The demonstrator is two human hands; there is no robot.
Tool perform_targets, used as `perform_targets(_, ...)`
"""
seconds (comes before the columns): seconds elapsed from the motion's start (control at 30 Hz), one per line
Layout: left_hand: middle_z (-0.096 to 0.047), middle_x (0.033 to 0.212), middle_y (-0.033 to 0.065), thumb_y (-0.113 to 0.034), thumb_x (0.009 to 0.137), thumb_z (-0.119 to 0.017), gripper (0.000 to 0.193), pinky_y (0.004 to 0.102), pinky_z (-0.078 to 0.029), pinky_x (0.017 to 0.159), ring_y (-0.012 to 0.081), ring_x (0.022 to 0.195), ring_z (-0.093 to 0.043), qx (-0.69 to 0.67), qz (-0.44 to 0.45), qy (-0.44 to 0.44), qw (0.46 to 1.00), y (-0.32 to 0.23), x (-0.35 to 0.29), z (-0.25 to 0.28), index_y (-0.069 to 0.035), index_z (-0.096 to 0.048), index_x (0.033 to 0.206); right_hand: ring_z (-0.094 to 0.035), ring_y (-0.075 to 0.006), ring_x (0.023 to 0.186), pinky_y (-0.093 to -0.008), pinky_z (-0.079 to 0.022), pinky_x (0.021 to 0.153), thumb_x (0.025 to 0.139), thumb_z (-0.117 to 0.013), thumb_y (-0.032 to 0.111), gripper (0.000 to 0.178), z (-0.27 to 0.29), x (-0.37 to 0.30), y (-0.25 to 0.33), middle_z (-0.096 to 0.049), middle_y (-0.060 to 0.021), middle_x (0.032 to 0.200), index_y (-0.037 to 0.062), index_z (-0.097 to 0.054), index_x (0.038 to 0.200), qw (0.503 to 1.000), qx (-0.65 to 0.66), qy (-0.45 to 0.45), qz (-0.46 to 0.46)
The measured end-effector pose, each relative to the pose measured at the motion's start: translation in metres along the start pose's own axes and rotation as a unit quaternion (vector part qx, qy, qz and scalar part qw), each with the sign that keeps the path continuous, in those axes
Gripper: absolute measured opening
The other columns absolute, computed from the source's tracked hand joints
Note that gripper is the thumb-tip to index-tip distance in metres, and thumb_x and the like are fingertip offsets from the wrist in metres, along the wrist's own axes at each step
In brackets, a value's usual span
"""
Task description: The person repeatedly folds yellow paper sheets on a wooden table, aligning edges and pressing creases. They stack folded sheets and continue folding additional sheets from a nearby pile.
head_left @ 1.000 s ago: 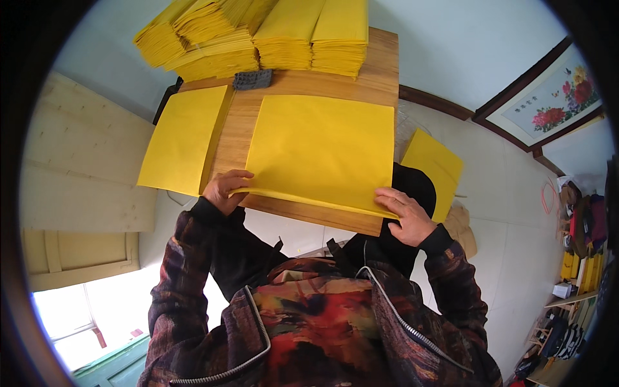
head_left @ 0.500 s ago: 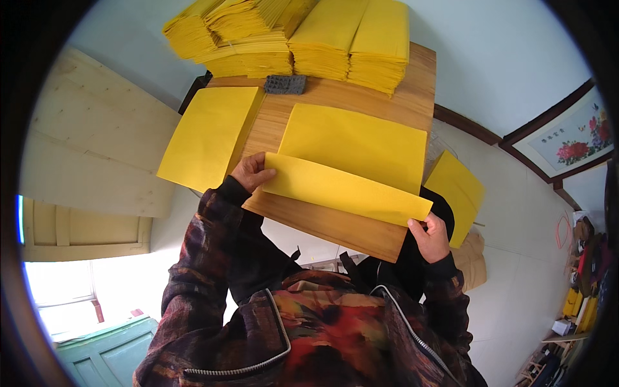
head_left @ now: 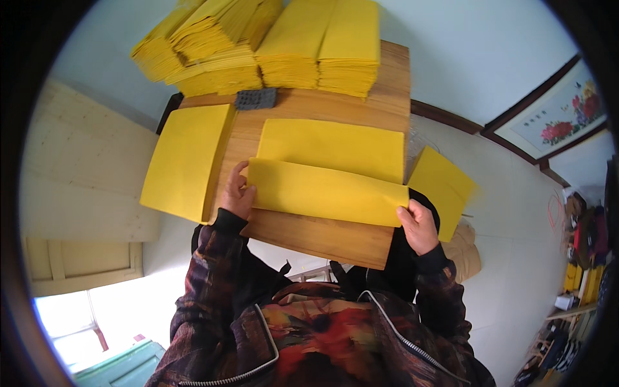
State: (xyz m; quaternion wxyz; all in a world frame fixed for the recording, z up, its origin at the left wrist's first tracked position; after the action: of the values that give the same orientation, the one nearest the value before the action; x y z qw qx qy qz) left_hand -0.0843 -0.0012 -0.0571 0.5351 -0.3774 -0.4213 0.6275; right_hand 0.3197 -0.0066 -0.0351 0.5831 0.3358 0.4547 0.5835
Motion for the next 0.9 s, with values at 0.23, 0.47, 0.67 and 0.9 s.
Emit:
perform_targets(0.23,-0.05,0.085,0.0045,0.009,0.084,-0.048,0.059,0.0246,-0.044,0.062,0.0111,0.07,-0.051,0.043,-0.028,-0.043,0.998,0.007,0.005,-0.012,-0.011,-0.038,0.138,-0.043,-0.0283,0.053,-0.036,-0.039,0.052,0.091,-0.058,0.015,0.025,-0.004,0.004,0.006,-0.045,-0.0166,0.061,0.0,-0.044,0.076,0.988,-0.112,-0.096,0.047)
perform_targets(0.47,-0.051,0.08,0.0066,0.005,0.085,-0.049,0.055,0.0285,-0.046,0.064,0.0162,0.069,-0.053,0.103,-0.042,-0.057,0.992,0.004,0.005,-0.012,-0.011,-0.04,0.137,-0.051,-0.0311,0.055,-0.0372,-0.041,0.053,0.09,-0.058,0.014,0.021,-0.008,0.008,0.018,-0.05,-0.017,0.064,0.001,-0.046,0.079,0.974,-0.16,-0.14,0.074)
perform_targets(0.67,-0.052,0.076,0.0081,0.003,0.084,-0.049,0.055,0.0307,-0.046,0.063,0.0184,0.066,-0.054,0.103,-0.038,-0.072,0.991,0.003,0.003,-0.011,-0.011,-0.041,0.136,-0.052,-0.0276,0.057,-0.0358,-0.042,0.055,0.09,-0.059,0.014,0.02,-0.006,0.014,0.013,-0.052,-0.0157,0.065,0.0,-0.05,0.08,0.984,-0.125,-0.111,0.062)
perform_targets(0.9,-0.054,0.076,0.0088,0.003,0.084,-0.05,0.054,0.0315,-0.046,0.062,0.0194,0.065,-0.055,0.125,-0.044,-0.076,0.988,0.002,0.003,-0.012,-0.012,-0.043,0.135,-0.054,-0.0277,0.058,-0.0358,-0.043,0.056,0.089,-0.06,0.014,0.019,-0.01,0.019,0.006,-0.054,-0.0161,0.065,-0.0014,-0.053,0.08,0.979,-0.143,-0.143,0.032)
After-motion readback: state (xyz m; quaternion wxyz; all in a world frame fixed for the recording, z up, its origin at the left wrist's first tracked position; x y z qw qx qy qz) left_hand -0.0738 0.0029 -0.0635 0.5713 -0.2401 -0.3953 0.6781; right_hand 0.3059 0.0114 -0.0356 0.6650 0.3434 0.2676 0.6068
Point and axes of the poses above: each hand's wrist, its own x-axis towards the middle knuckle, its own z-axis out of the back of the hand, y = z × x, the point moved 3 cm from there along x, towards the middle knuckle
